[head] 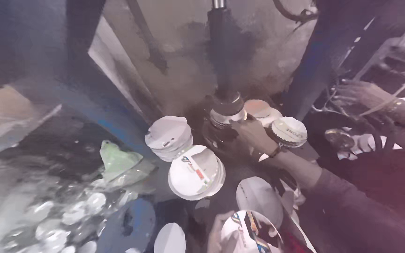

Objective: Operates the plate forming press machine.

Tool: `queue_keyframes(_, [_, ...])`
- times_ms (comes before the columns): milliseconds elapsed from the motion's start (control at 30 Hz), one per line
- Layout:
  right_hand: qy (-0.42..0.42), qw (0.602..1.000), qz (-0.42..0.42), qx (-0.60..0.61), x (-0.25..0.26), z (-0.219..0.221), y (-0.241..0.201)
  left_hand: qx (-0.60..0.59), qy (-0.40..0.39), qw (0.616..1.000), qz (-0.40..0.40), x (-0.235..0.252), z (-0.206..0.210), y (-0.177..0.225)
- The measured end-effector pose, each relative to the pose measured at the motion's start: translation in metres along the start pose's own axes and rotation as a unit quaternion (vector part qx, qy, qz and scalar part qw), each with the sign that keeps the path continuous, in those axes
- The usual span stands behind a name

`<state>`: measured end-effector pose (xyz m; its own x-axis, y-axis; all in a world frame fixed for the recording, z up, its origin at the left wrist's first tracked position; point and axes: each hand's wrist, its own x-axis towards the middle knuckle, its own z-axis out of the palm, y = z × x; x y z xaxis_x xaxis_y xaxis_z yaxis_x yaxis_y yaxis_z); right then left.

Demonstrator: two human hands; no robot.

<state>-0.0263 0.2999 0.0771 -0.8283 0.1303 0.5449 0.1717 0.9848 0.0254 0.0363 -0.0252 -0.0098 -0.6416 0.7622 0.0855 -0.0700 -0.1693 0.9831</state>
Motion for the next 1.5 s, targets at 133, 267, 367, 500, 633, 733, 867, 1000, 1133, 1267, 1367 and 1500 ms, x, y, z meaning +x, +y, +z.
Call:
queue_keyframes(133, [0.041, 0.994, -0.088, -0.05, 0.004, -0.006, 0.004, 0.002, 0.021, 1.0, 0.002, -0.008, -0.007, -0.014])
queue_keyframes(267, [0.111, 0.983, -0.146, -0.006, -0.055, -0.025, -0.002, -0.018, 0.069, 0.997, -0.021, -0.011, -0.008, -0.009])
queue_keyframes(367, [0.031, 0.996, -0.078, -0.014, -0.125, -0.021, -0.007, -0.017, 0.096, 0.995, -0.001, 0.0, -0.011, -0.003])
queue_keyframes(500, [-0.131, 0.989, 0.005, 0.064, -0.163, -0.021, 0.005, -0.003, 0.108, 0.994, -0.018, 0.036, 0.008, 0.014])
queue_keyframes(633, [-0.204, 0.911, 0.113, 0.341, -0.131, -0.072, 0.011, 0.051, 0.116, 0.989, 0.076, 0.094, 0.038, 0.03])
queue_keyframes(733, [-0.141, 0.866, 0.112, 0.467, -0.11, -0.086, 0.016, 0.05, 0.128, 0.983, 0.12, 0.138, 0.051, 0.044])
queue_keyframes(867, [-0.081, 0.806, 0.241, 0.535, -0.067, -0.068, 0.048, -0.016, 0.136, 0.987, 0.083, 0.176, 0.054, 0.061])
queue_keyframes(1000, [-0.025, 0.827, 0.291, 0.481, -0.022, -0.018, 0.084, -0.019, 0.119, 0.99, 0.072, 0.168, 0.045, 0.067])
queue_keyframes(1133, [-0.047, 0.85, 0.28, 0.443, 0.023, 0.009, 0.09, 0.014, 0.055, 0.997, 0.058, 0.137, 0.039, 0.047])
queue_keyframes(1267, [-0.096, 0.864, 0.304, 0.388, 0.051, 0.005, 0.086, 0.003, 0.04, 0.999, 0.02, 0.114, 0.032, 0.024])
queue_keyframes(1367, [-0.096, 0.879, 0.277, 0.375, 0.052, 0.006, 0.086, -0.005, 0.03, 0.999, 0.012, 0.103, 0.031, 0.017])
queue_keyframes(1500, [-0.084, 0.855, 0.314, 0.405, 0.039, 0.006, 0.088, -0.006, -0.001, 1.0, 0.018, 0.095, 0.032, 0.015])
